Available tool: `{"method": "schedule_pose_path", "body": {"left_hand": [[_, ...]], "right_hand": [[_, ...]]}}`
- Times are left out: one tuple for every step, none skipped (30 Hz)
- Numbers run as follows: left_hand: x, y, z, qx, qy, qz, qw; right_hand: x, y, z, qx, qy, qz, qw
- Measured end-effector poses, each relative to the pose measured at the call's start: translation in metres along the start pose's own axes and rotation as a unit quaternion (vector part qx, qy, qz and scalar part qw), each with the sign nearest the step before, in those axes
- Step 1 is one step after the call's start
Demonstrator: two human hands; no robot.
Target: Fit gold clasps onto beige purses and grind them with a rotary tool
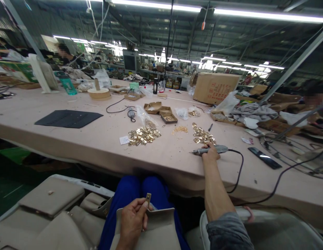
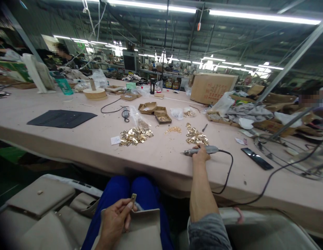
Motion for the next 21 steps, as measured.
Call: {"method": "schedule_pose_path", "body": {"left_hand": [[-0.0002, 0.0, 0.0006, 0.001, 0.002, 0.0, 1.0], [-0.0003, -0.0001, 0.0012, 0.0, 0.004, 0.0, 1.0], [-0.0002, 0.0, 0.0014, -0.001, 0.004, 0.0, 1.0], [0.0, 0.0, 0.0009, -0.004, 0.004, -0.001, 1.0], [0.0003, -0.0001, -0.0002, -0.007, 0.003, -0.002, 1.0], [0.0008, -0.0003, -0.0018, -0.01, 0.002, -0.004, 1.0], [0.0013, -0.0009, -0.0034, -0.011, 0.003, -0.004, 1.0], [0.0018, -0.0016, -0.0048, -0.011, 0.006, -0.004, 1.0], [0.0022, -0.0021, -0.0059, -0.01, 0.008, -0.004, 1.0], [0.0024, -0.0025, -0.0068, -0.008, 0.01, -0.004, 1.0], [0.0024, -0.0026, -0.0072, -0.005, 0.01, -0.004, 1.0], [0.0022, -0.0024, -0.0071, -0.004, 0.009, -0.004, 1.0], [0.0019, -0.0018, -0.0065, -0.004, 0.006, -0.006, 1.0], [0.0016, -0.0011, -0.0056, -0.004, 0.003, -0.006, 1.0], [0.0012, -0.0006, -0.0044, -0.004, 0.002, -0.006, 1.0], [0.001, -0.0002, -0.003, -0.003, 0.003, -0.006, 1.0], [0.0008, 0.0, -0.0019, -0.002, 0.005, -0.005, 1.0], [0.0008, 0.0, -0.0015, 0.0, 0.007, -0.005, 1.0], [0.001, -0.0002, -0.0019, 0.002, 0.009, -0.005, 1.0], [0.0012, -0.0007, -0.0031, 0.002, 0.01, -0.005, 1.0], [0.0014, -0.0013, -0.0051, 0.001, 0.008, -0.006, 1.0]], "right_hand": [[0.0001, 0.0005, -0.001, 0.004, 0.002, -0.004, 1.0], [0.0004, 0.0009, -0.0019, 0.007, 0.003, -0.007, 1.0], [0.0009, 0.0013, -0.0027, 0.01, 0.005, -0.011, 1.0], [0.0014, 0.0015, -0.0035, 0.011, 0.007, -0.015, 1.0], [0.002, 0.0016, -0.0042, 0.012, 0.01, -0.019, 1.0], [0.0027, 0.0017, -0.0049, 0.011, 0.012, -0.022, 1.0], [0.0034, 0.0018, -0.0056, 0.009, 0.014, -0.026, 1.0], [0.004, 0.0019, -0.0063, 0.007, 0.016, -0.03, 0.999], [0.0047, 0.0022, -0.0069, 0.004, 0.017, -0.034, 0.999], [0.0052, 0.0025, -0.0075, 0.001, 0.017, -0.037, 0.999], [0.0058, 0.003, -0.0079, -0.003, 0.017, -0.039, 0.999], [0.0062, 0.0035, -0.0081, -0.006, 0.017, -0.04, 0.999], [0.0066, 0.004, -0.0082, -0.01, 0.017, -0.04, 0.999], [0.0068, 0.0045, -0.008, -0.013, 0.017, -0.039, 0.999], [0.007, 0.0051, -0.0078, -0.016, 0.018, -0.037, 0.999], [0.007, 0.0057, -0.0075, -0.019, 0.019, -0.035, 0.999], [0.0068, 0.0061, -0.0072, -0.02, 0.02, -0.032, 0.999], [0.0065, 0.0065, -0.0069, -0.02, 0.021, -0.028, 0.999], [0.006, 0.0067, -0.0066, -0.02, 0.022, -0.025, 0.999], [0.0054, 0.0068, -0.0063, -0.018, 0.023, -0.021, 0.999], [0.0047, 0.0068, -0.0061, -0.017, 0.025, -0.018, 0.999]]}}
Point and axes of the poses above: each hand's wrist, its own x-axis away from the middle knuckle, its own y-axis out of the back of the hand, z = x × y, the point moved 9 cm from there along -x, towards the middle knuckle, and after that the axes turned 8 degrees about x, right-handed, at the moved point
